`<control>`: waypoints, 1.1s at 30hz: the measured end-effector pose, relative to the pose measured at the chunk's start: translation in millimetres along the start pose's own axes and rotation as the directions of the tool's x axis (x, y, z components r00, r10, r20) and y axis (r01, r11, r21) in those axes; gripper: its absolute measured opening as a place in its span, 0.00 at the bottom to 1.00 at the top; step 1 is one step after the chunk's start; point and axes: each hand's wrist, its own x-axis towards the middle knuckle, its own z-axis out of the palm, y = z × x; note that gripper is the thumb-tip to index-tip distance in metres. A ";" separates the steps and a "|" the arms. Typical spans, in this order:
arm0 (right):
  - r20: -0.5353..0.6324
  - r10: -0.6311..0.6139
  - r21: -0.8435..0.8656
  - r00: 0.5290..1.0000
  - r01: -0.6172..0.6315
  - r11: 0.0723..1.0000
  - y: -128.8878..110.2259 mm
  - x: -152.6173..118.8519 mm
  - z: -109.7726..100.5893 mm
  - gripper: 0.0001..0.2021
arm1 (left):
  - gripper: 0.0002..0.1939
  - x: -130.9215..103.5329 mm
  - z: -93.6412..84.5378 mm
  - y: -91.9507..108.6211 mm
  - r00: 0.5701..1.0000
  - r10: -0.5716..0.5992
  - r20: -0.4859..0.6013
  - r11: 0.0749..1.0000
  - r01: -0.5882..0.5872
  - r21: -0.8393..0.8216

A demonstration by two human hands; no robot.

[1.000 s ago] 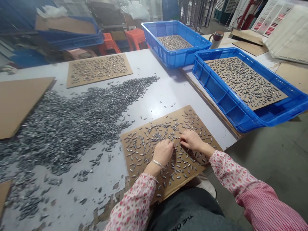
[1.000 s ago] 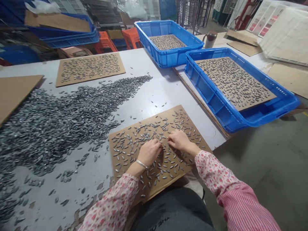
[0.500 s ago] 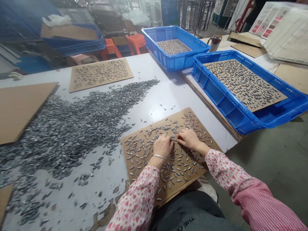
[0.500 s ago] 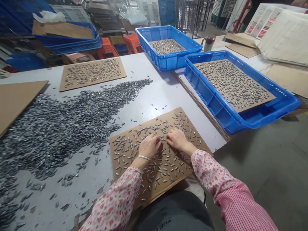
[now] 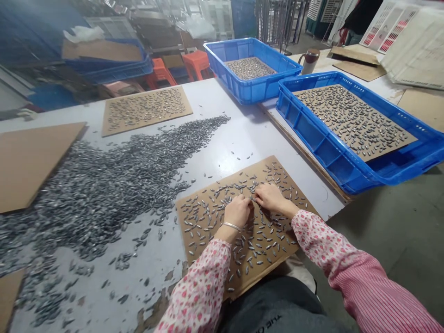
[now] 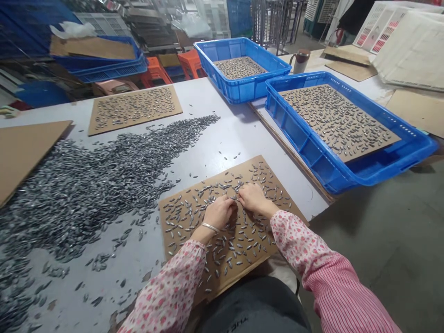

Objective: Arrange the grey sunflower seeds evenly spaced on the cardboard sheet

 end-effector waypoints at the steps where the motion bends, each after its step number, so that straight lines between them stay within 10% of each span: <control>1: -0.006 0.006 -0.001 1.000 -0.006 1.000 0.1 0.4 -0.2 0.08 | 0.11 0.4 1.1 -1.3 1.000 -0.015 -0.023 1.000 0.014 -0.018; 19: 0.000 -0.151 0.006 0.988 0.151 0.988 3.7 21.7 2.6 0.07 | 0.13 7.2 14.3 -12.1 0.986 0.002 -0.166 0.999 -0.009 -0.038; 33: 0.105 -0.183 -0.001 0.978 0.184 0.983 33.7 -31.4 -15.0 0.11 | 0.13 -21.0 -3.1 -52.1 0.970 -0.124 -0.208 0.972 0.076 -0.222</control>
